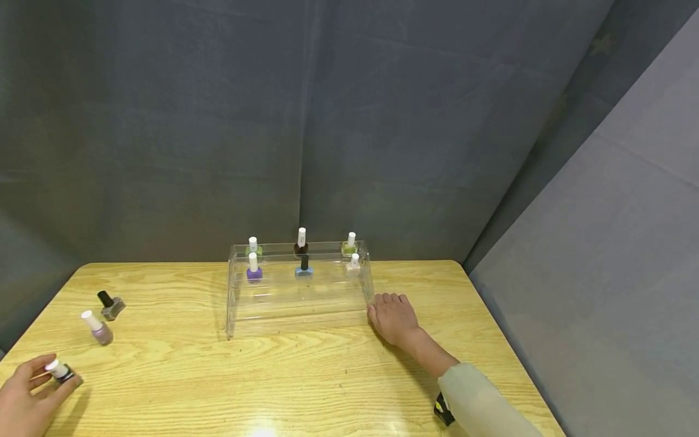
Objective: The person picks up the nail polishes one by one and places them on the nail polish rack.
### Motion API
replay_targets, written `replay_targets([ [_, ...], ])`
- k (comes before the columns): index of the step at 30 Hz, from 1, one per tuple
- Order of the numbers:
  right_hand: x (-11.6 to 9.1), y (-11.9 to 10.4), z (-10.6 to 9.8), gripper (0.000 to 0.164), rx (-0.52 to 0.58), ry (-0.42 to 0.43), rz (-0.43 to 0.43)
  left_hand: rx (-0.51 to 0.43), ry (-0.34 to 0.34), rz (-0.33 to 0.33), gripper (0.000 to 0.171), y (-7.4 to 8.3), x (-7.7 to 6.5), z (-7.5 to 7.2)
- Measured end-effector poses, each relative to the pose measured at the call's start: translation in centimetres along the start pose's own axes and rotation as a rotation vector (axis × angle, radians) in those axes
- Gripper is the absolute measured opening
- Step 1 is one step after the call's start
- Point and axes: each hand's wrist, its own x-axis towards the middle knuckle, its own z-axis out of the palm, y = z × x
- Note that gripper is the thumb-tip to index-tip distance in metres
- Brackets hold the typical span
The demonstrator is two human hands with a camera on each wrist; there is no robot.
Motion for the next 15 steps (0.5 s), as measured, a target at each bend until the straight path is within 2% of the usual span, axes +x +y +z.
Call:
replay_targets([
  [3,0.0,0.0,0.1,0.032,0.009,0.005,0.001,0.007,-0.019,0.003,0.064,1.6,-0.5,-0.5],
  [6,0.0,0.1,0.4,0.032,0.009,0.017,0.002,0.007,-0.027,-0.002,0.064,2.3,-0.6,-0.5],
  [11,0.1,0.4,1.0,0.033,0.003,0.026,0.000,0.020,-0.066,-0.046,0.065,1.6,-0.1,-0.1],
  [15,0.1,0.4,1.0,0.033,0.013,0.021,-0.002,0.040,-0.072,-0.012,0.060,0.5,0.2,0.0],
])
